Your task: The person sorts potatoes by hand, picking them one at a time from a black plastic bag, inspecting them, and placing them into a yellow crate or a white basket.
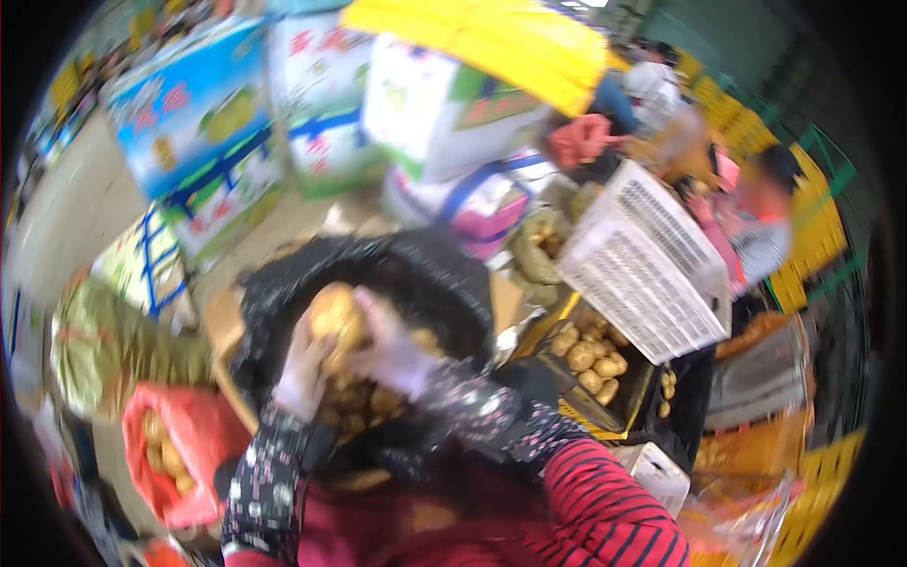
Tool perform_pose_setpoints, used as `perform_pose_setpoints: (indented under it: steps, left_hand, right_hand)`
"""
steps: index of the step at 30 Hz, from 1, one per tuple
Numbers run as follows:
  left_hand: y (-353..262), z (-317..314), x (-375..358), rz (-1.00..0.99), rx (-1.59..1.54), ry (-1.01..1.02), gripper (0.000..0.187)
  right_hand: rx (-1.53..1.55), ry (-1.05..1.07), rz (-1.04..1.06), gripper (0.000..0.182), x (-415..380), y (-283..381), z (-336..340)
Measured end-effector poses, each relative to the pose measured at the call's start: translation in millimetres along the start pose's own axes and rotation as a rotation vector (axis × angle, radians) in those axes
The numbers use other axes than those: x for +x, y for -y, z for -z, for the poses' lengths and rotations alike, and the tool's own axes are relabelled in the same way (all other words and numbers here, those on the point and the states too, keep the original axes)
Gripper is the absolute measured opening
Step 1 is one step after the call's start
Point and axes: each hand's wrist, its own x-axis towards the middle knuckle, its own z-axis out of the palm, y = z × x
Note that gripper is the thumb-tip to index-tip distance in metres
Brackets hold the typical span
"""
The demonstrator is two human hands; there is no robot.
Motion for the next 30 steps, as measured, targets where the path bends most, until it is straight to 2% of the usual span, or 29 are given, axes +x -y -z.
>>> perform_pose_setpoints:
  steps: [2, 4, 7, 8, 10, 11, 13, 16, 17, 20, 21, 22, 24, 26, 27, 28, 29, 30]
  left_hand:
    - [-13, -14, -5, 0.035, -0.006, -0.018, 0.065]
    - [-9, -16, -2, 0.006, -0.031, -0.006, 0.065]
    - [3, -3, 2, -0.008, 0.021, -0.032, 0.065]
    - [4, -2, 1, 0.015, 0.003, -0.036, 0.065]
    - [3, -6, 0, 0.058, -0.035, -0.057, 0.064]
    - [-1, -11, -2, 0.098, -0.147, 0.01, 0.063]
    - [1, -14, -5, 0.069, -0.093, 0.01, 0.064]
    - [-5, -11, -1, 0.016, -0.066, -0.004, 0.068]
    - [-5, -10, 0, -0.02, -0.019, -0.028, 0.069]
    - [-8, -8, -1, -0.05, 0.015, -0.035, 0.073]
    - [-9, -7, -2, -0.046, 0.008, -0.028, 0.074]
    - [-10, -6, -4, -0.038, 0.005, -0.019, 0.076]
    - [-19, -2, -4, -0.003, 0.102, 0.103, 0.073]
    - [-21, 8, -1, 0.018, 0.083, 0.106, 0.062]
    - [-19, 16, 3, 0.017, 0.054, 0.096, 0.057]
    - [-16, 24, 6, 0.023, 0.059, 0.101, 0.055]
    - [-14, 30, 8, 0.044, 0.051, 0.095, 0.054]
    - [-13, 35, 9, 0.053, 0.044, 0.086, 0.053]
  right_hand:
    - [-0.126, -0.04, 0.053, 0.088, -2, -3, 0]
    - [-0.325, -0.117, 0.14, 0.088, 10, -42, 2]
    - [-0.394, -0.138, 0.17, 0.09, 12, -49, 2]
    - [-0.412, -0.164, 0.169, 0.078, 8, -45, 0]
    - [-0.467, -0.222, 0.35, 0.064, 22, -78, 7]
    - [-0.424, -0.228, 0.332, 0.059, 29, -84, 14]
    - [-0.324, -0.239, 0.289, 0.05, 36, -82, 16]
    - [-0.663, -0.21, 0.302, 0.047, 25, -59, 19]
    - [-0.494, -0.19, 0.173, 0.05, 29, -70, 19]
    - [0.51, -0.126, -0.417, 0.059, 22, -27, 11]
    - [0.221, 0.008, -0.031, 0.062, 28, -60, 19]
    - [-0.029, 0.03, 0.371, 0.065, 28, -63, 20]
    - [0.917, 0.175, -0.469, 0.064, 23, -46, 30]
    - [0.972, 0.123, -0.328, 0.055, 20, -37, 41]
    - [1.033, 0.104, -0.345, 0.053, 20, -28, 50]
    - [1.072, 0.025, -0.274, 0.056, 11, -7, 58]
    - [1.221, 0.026, -0.241, 0.061, 9, 0, 72]
    - [1.239, 0.033, -0.195, 0.066, -8, 20, 89]
